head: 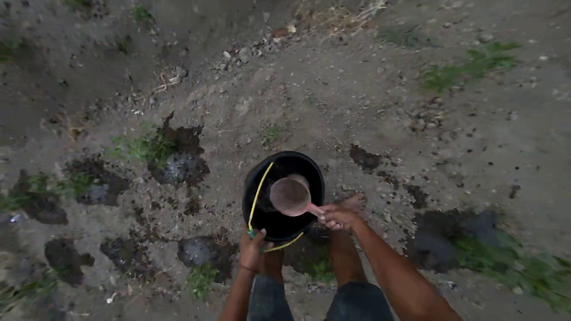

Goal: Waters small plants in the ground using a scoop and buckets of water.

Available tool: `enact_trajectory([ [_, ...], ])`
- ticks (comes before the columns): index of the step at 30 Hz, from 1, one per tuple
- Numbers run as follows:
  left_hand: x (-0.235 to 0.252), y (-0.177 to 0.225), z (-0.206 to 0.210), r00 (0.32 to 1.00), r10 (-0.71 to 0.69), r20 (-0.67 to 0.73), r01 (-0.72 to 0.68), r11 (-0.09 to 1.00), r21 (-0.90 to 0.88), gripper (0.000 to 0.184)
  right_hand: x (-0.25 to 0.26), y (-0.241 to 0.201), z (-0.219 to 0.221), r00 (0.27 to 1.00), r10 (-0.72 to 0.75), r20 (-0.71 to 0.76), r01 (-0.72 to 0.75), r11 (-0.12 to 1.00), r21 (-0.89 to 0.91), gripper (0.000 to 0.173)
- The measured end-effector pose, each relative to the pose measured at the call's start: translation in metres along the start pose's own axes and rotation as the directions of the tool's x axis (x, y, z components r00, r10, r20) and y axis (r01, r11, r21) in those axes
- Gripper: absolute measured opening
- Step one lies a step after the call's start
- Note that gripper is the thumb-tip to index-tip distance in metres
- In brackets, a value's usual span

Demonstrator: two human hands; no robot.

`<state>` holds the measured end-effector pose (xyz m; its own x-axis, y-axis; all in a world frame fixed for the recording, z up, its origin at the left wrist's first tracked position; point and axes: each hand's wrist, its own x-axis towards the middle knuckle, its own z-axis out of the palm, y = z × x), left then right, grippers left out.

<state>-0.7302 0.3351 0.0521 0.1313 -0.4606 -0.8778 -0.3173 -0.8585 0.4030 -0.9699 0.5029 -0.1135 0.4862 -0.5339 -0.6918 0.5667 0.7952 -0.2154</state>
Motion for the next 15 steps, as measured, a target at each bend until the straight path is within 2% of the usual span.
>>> enact_trajectory([
  [3,0.034,0.0,-0.055,0.995,0.029,-0.091,-0.035,0.997,-0.066,0.012,0.015,-0.024,0.034,1.0,-0.021,-0.021,0.02,0.998,-0.054,0.021],
  [6,0.065,0.001,-0.104,0.979,0.008,-0.203,-0.03,0.994,-0.102,0.01,0.036,-0.038,0.056,0.997,-0.071,-0.041,0.07,0.997,-0.04,0.027],
  [11,0.092,0.002,-0.156,0.938,-0.052,-0.343,0.01,0.992,-0.122,0.016,0.091,-0.057,0.079,0.934,-0.123,-0.337,0.109,0.992,-0.06,0.03],
  [15,0.101,-0.006,-0.194,0.906,-0.083,-0.414,0.013,0.985,-0.17,0.006,0.134,-0.073,0.076,0.856,-0.122,-0.502,0.126,0.992,-0.025,0.029],
])
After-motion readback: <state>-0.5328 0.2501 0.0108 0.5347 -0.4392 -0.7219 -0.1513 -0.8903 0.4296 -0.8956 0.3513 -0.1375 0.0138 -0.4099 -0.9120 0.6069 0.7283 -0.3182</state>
